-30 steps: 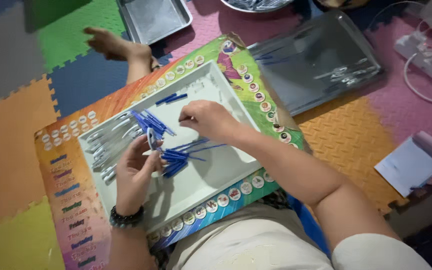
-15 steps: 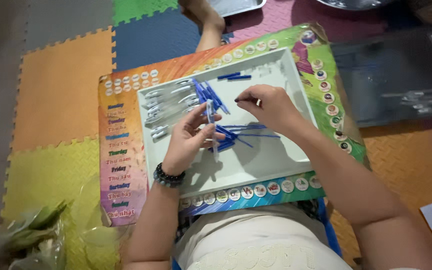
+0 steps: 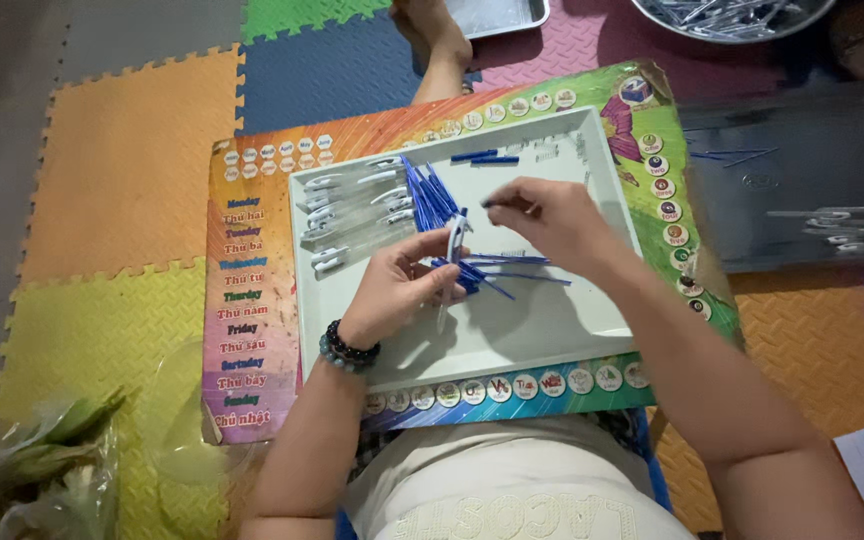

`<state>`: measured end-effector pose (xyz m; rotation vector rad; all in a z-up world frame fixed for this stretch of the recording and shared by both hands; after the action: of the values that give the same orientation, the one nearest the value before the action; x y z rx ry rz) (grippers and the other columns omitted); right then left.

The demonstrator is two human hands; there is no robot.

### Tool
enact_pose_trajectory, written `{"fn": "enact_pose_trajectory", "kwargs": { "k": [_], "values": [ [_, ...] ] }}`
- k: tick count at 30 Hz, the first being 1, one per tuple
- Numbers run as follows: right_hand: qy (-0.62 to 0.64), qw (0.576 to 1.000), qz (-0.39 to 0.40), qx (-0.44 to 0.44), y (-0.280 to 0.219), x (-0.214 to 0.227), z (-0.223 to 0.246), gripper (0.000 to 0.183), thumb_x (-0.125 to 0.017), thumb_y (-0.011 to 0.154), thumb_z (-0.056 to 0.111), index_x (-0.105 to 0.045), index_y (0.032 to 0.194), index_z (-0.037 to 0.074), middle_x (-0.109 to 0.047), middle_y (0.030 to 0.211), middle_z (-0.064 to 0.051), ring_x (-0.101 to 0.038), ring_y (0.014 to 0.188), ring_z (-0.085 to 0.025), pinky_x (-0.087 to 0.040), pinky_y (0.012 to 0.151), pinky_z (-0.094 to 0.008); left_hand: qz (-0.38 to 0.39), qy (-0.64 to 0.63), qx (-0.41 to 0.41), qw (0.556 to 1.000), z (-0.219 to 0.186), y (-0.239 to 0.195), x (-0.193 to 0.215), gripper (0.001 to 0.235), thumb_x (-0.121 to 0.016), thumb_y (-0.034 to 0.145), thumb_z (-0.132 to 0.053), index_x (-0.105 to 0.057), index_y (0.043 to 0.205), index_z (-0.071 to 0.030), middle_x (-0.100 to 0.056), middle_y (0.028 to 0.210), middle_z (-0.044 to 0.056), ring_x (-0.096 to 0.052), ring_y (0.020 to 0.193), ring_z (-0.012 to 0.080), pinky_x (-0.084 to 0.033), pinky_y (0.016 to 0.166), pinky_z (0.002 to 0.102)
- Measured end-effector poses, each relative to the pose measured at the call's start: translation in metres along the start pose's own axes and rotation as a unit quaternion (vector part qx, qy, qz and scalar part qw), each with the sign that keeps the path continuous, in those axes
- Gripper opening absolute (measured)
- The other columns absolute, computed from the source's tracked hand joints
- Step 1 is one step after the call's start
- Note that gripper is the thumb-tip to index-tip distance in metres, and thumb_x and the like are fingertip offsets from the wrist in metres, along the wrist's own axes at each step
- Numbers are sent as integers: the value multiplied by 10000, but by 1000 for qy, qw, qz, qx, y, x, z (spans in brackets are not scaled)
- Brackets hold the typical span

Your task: The person sits on a colorful foam mat and assembles blue pens by inserting blue ink cartridges into white pen bodies. They handle the components by hand, placing the assembled pens into a white tray and later transferring them to a larger orange tray.

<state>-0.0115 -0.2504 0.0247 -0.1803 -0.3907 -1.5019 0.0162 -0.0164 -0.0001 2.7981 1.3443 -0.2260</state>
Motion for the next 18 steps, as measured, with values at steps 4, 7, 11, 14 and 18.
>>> {"fn": "enact_pose_trajectory", "kwargs": {
  "k": [4,7,11,14,18],
  "values": [
    [-292,945,128,-67,-10,-2,27,186,-738,941,235,-752,1079,111,-788,959,-97,-736,920,-298,-597,803,-469,-50,-31,32,998,-12,-2,1,540,-738,928,-78,-559,1438,-73,-728,1205,144,-784,804,295,-684,625,379],
    [-422,883,192,-72,-16,-23,21,220,-762,887,354,-747,1060,219,-782,977,-9,-736,958,-256,-606,838,-457,-71,-43,35,996,-19,-3,5,528,-720,952,-113,-546,1449,-75,-723,1231,146,-785,833,299,-688,663,414],
    [-448,864,206,-102,-17,-33,28,150,-709,934,268,-741,1047,174,-769,919,-22,-759,908,-230,-633,800,-419,-74,-59,32,995,-11,-2,10,488,-668,994,-128,-528,1459,-89,-723,1229,143,-782,859,302,-687,700,435],
    [-434,867,215,-119,-18,-31,19,195,-695,921,287,-755,1019,129,-761,899,-75,-756,884,-286,-634,755,-465,-76,-80,37,993,-15,-3,9,480,-671,991,-126,-544,1454,-108,-725,1233,130,-786,819,294,-688,672,422],
    [-424,872,203,-133,-14,-26,24,188,-671,941,257,-758,1026,114,-746,861,-60,-752,853,-243,-632,745,-394,-76,-95,35,992,-12,-3,10,475,-668,992,-127,-545,1451,-105,-725,1229,129,-786,814,294,-692,666,413]
  ]
}}
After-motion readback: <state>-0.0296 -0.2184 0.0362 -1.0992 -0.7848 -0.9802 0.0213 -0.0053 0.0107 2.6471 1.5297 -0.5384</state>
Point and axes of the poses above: each hand's wrist, its own y-axis towards the middle knuckle, its own x-axis out of the back of the hand, z = x × y, the point moved 2 cm from there along y, towards the middle knuckle
